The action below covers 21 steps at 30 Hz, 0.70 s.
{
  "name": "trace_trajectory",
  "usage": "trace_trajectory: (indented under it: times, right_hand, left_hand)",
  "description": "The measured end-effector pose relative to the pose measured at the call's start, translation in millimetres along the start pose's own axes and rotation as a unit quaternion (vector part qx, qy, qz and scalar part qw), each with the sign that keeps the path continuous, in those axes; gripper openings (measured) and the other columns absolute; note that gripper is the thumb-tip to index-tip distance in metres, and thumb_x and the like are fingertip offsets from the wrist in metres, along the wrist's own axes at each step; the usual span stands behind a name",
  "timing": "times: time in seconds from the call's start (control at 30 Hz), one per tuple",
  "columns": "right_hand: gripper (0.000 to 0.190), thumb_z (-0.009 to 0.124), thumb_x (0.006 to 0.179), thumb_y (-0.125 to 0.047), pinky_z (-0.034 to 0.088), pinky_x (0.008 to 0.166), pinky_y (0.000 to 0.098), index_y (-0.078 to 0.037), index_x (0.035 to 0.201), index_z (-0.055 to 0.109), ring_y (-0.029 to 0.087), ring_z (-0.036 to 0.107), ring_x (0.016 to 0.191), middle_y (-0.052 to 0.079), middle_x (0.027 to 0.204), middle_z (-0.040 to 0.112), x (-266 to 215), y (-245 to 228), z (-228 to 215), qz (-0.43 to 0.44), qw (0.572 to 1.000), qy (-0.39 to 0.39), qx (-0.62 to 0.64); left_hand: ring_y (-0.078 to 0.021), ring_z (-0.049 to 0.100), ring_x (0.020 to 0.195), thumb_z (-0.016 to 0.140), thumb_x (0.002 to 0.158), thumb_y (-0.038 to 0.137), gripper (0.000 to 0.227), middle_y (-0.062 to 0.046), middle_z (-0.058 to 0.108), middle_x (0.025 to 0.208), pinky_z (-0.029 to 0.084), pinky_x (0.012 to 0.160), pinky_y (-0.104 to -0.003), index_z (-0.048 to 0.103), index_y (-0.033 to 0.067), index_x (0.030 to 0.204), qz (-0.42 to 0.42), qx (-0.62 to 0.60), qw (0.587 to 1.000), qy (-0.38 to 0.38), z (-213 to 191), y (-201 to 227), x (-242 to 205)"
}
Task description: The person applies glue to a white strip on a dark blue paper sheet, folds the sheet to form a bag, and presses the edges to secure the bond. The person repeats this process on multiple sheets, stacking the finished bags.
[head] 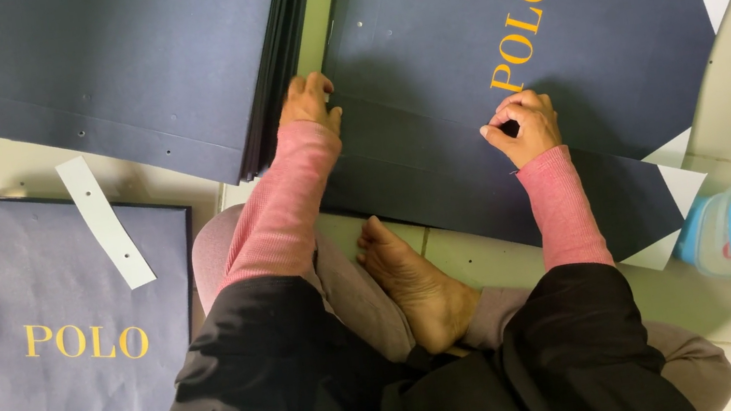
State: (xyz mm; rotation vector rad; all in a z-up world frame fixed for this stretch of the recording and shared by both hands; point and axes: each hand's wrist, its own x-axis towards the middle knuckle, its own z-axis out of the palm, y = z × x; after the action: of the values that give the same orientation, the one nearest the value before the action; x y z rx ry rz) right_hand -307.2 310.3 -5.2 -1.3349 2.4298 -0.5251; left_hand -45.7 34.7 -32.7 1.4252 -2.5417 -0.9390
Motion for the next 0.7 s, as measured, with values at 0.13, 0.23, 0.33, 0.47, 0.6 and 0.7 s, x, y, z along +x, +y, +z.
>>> trace_trajectory:
  times: [0.13, 0.23, 0.33, 0.47, 0.6, 0.7]
  right_hand:
    - [0.016, 0.081, 0.086, -0.031, 0.044, 0.098, 0.0392, -0.022, 0.084, 0.069, 0.021, 0.052, 0.117, -0.007, 0.113, 0.058, 1.2, -1.8, -1.2, 0.005, 1.0, -0.004, -0.003]
    - [0.016, 0.08, 0.087, -0.032, 0.042, 0.1, 0.0399, -0.021, 0.085, 0.069, 0.022, 0.05, 0.12, -0.007, 0.115, 0.056, 1.4, 2.4, 1.0, 0.01, 1.0, -0.012, 0.007]
    - [0.017, 0.08, 0.087, -0.036, 0.042, 0.099, 0.0389, -0.024, 0.085, 0.068, 0.02, 0.049, 0.121, -0.009, 0.115, 0.055, 1.8, 3.6, 0.8, 0.014, 1.0, -0.021, 0.004]
    - [0.016, 0.079, 0.087, -0.035, 0.043, 0.097, 0.0397, -0.023, 0.083, 0.069, 0.02, 0.05, 0.118, -0.009, 0.113, 0.055, 5.2, 3.5, -0.5, 0.011, 1.0, -0.02, -0.002]
    - [0.017, 0.079, 0.086, -0.037, 0.043, 0.097, 0.0402, -0.024, 0.083, 0.068, 0.019, 0.05, 0.119, -0.01, 0.113, 0.055, 4.9, 6.4, 1.2, 0.008, 1.0, -0.027, -0.005]
    - [0.016, 0.08, 0.085, -0.035, 0.043, 0.096, 0.0411, -0.024, 0.081, 0.069, 0.02, 0.051, 0.118, -0.01, 0.112, 0.057, 2.9, -1.4, -4.2, 0.016, 1.0, -0.019, -0.01]
  left_hand:
    - [-0.0303, 0.053, 0.112, 0.09, 0.074, 0.032, 0.061, -0.003, 0.044, 0.125, 0.056, 0.089, -0.04, 0.059, 0.0301, 0.126, 0.125, 0.165, 0.977, 0.045, 17.4, 32.0, -36.0]
    - [-0.0382, 0.022, 0.154, 0.07, 0.093, 0.055, 0.077, -0.01, 0.023, 0.167, 0.032, 0.124, -0.049, 0.04, 0.0302, 0.159, 0.176, 0.232, 0.951, -0.1, -10.3, 72.6, -71.9]
    - [-0.0429, -0.009, 0.156, 0.053, 0.103, 0.059, 0.082, -0.013, -0.003, 0.174, 0.004, 0.128, -0.054, 0.016, 0.0269, 0.168, 0.117, 0.291, 0.913, -0.259, -19.8, 87.2, -73.4]
    - [-0.0476, -0.014, 0.154, 0.051, 0.099, 0.065, 0.086, -0.016, -0.01, 0.172, 0.004, 0.126, -0.059, 0.012, 0.0276, 0.167, 0.117, 0.306, 0.91, -0.256, 4.5, 80.9, -65.3]
    - [-0.047, -0.01, 0.155, 0.051, 0.095, 0.072, 0.096, -0.023, -0.006, 0.171, 0.003, 0.127, -0.057, 0.014, 0.0203, 0.167, 0.104, 0.311, 0.919, -0.217, 23.9, 93.2, -73.1]
    - [-0.0466, -0.013, 0.155, 0.054, 0.093, 0.073, 0.103, -0.024, -0.009, 0.17, -0.002, 0.126, -0.061, 0.006, 0.0185, 0.167, 0.138, 0.302, 0.918, -0.217, 51.8, 104.3, -77.1]
